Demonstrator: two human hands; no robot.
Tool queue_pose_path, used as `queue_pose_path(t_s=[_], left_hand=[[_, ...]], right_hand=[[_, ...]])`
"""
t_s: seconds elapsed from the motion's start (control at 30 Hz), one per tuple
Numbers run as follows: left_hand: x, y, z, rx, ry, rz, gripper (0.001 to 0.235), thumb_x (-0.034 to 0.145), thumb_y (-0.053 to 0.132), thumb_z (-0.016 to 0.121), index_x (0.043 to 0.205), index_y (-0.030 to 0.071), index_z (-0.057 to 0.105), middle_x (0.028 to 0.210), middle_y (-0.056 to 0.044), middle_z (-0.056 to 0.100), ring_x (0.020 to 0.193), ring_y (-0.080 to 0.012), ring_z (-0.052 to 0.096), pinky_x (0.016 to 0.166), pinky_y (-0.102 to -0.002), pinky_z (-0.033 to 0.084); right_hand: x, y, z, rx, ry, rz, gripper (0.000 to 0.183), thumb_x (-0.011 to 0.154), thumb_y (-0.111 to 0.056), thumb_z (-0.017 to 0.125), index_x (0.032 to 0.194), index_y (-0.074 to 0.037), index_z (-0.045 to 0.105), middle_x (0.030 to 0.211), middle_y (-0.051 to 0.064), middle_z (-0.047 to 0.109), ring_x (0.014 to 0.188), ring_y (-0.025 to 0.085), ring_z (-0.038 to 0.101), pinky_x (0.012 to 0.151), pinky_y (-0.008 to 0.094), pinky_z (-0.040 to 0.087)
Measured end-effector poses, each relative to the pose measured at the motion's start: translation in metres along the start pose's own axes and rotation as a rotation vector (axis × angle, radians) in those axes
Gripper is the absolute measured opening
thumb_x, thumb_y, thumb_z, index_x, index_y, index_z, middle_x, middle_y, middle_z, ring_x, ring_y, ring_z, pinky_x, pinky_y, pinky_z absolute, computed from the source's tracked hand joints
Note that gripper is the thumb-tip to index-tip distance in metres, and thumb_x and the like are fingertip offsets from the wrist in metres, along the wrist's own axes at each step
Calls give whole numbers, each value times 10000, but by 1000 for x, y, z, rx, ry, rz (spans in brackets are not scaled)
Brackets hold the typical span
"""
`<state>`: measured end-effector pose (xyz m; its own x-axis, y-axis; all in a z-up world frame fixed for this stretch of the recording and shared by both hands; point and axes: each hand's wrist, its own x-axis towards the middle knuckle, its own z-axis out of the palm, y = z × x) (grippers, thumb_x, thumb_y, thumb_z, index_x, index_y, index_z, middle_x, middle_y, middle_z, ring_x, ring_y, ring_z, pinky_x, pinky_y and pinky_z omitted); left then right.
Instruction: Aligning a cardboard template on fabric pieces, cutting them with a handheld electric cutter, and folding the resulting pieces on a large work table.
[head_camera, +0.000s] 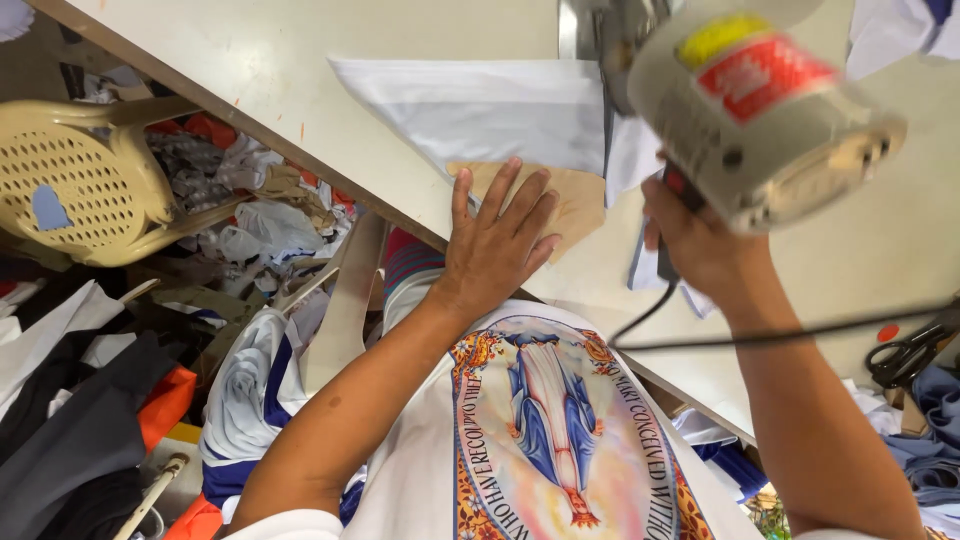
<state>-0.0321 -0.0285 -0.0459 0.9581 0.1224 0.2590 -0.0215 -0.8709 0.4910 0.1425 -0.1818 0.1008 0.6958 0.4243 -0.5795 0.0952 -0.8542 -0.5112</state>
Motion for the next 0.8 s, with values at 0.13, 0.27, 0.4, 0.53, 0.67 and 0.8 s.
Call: queue_pose_path(t_s=[0.13,0.27,0.4,0.53,0.67,0.8], left_hand=[[7,1,-13,68,1,-3,520,972,456,804,1367,153,656,1513,-65,580,1514,-344,427,1203,-712,171],[14,-5,-25,196,-26,19,523,954,512,840,1336,191,685,1511,-22,594,1501,-320,451,1180,-710,322],[25,-36,-35,218,-12,50,586,880,498,901,1319,186,670,1500,-17,598,1510,-318,437,1178,-731,304],[41,-68,-57,220,-66,195,553,900,492,876,1302,187,650,1505,-35,565,1518,-320,417,1189,-706,287],[53,-82,-70,211,-94,283,493,925,470,846,1271,183,643,1447,-33,580,1462,-329,490,1162,-689,319],[54,-81,-72,199,-89,286,455,941,448,831,1255,178,641,1460,-38,581,1483,-329,470,1179,-681,304]], right_hand=[[55,-11,-13,393,113,-66,261,1055,-40,627,1296,-20,529,808,136,608,530,212,628,449,314,526],[77,-61,-53,374,160,37,202,1057,-154,671,1235,-101,591,839,71,646,593,127,654,456,269,512],[97,-69,-77,378,196,66,206,986,-159,642,1184,-134,592,789,47,631,470,164,580,375,278,489],[101,-72,-95,382,173,54,87,1019,-95,626,1019,-149,557,812,42,587,525,146,599,419,289,515],[109,-59,-96,394,161,32,83,1070,-144,685,1110,-131,613,816,69,647,551,167,631,475,278,563],[113,-43,-95,398,146,-112,454,1033,-258,781,1375,-45,574,1029,63,641,765,189,780,607,293,660]])
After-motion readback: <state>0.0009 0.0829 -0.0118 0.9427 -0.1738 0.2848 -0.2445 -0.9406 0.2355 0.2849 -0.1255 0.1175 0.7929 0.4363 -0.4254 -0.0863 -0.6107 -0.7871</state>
